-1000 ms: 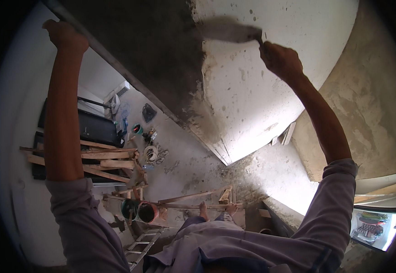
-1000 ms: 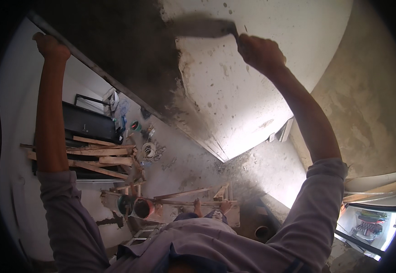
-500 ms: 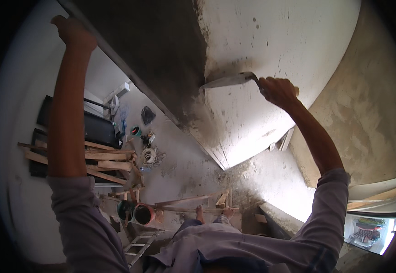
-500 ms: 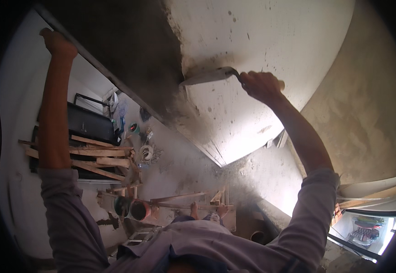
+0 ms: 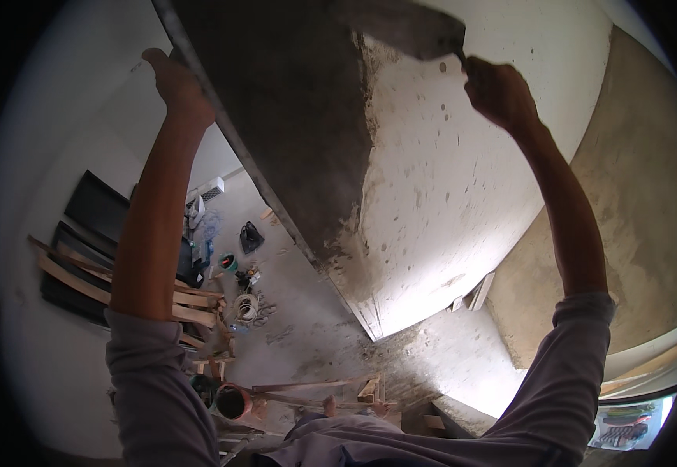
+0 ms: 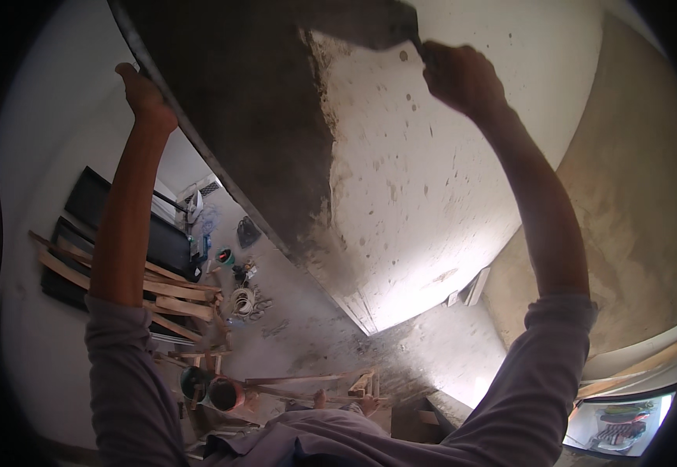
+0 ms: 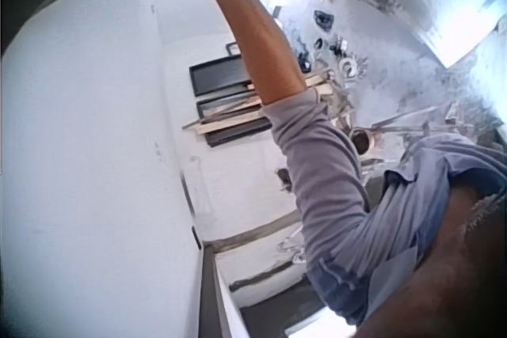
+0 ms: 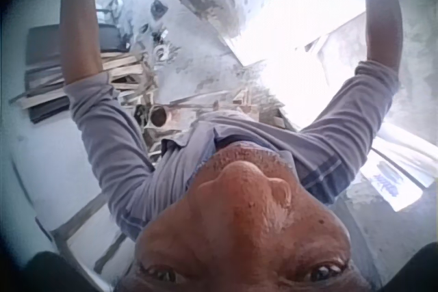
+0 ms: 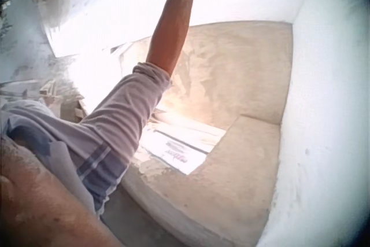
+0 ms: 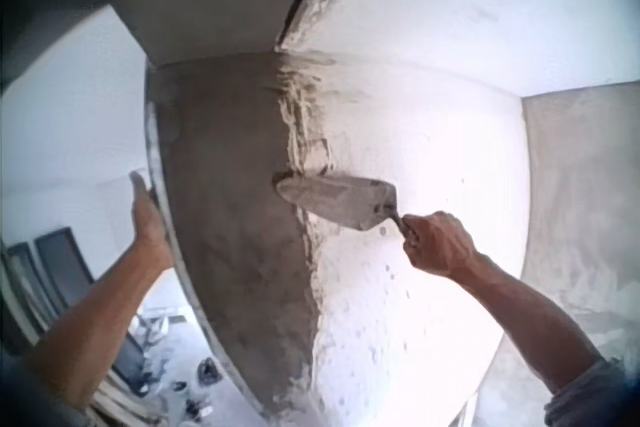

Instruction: The person uses a float to smooth wet plaster onto a wall corner and then uses a trowel to apply more plaster from a bucket.

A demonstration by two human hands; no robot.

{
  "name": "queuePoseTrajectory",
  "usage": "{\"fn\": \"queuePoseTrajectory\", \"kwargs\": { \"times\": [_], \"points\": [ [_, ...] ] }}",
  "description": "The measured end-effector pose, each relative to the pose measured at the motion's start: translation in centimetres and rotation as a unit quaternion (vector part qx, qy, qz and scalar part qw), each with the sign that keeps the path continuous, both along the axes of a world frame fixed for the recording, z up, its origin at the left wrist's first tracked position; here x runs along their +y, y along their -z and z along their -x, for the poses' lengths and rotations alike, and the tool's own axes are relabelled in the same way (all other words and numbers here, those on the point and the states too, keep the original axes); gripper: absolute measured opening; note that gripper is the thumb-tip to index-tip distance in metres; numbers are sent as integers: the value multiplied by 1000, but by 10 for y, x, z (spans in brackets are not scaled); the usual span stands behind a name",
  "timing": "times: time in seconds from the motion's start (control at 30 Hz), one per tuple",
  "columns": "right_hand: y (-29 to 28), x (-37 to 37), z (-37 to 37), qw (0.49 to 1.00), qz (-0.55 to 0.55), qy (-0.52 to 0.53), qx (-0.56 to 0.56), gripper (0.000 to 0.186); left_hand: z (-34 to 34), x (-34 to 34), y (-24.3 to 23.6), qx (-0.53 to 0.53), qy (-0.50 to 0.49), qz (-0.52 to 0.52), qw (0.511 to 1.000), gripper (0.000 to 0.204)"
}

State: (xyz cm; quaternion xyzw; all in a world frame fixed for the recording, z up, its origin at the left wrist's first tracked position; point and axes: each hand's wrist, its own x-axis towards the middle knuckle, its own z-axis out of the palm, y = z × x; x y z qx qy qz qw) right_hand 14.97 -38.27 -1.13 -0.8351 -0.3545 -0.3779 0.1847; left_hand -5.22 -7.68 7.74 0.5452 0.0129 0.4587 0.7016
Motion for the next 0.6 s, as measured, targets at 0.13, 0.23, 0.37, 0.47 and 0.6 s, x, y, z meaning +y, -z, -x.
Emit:
{"fn": "queuePoseTrajectory", "kwargs": {
  "times": [0.13, 0.23, 0.37, 0.47, 0.6],
  "points": [
    [50, -11, 9, 990, 130, 19, 49, 3, -2, 9, -2, 15, -24, -9, 1000, 85],
    [82, -31, 5, 976, 217, 5, 30, 2, 2, 2, -2, 22, -25, 0, 999, 85],
    [53, -32, 6, 999, 28, -40, 21, 6, 0, 8, -1, 14, -6, 9, 1000, 87],
    [3, -23, 8, 986, -132, -81, 59, 16, 1, 10, -1, 26, 4, 20, 999, 87],
    [-42, -19, 35, 967, -106, -89, 213, 42, 0, 20, 2, 7, 33, 30, 999, 89]
  ]
}}
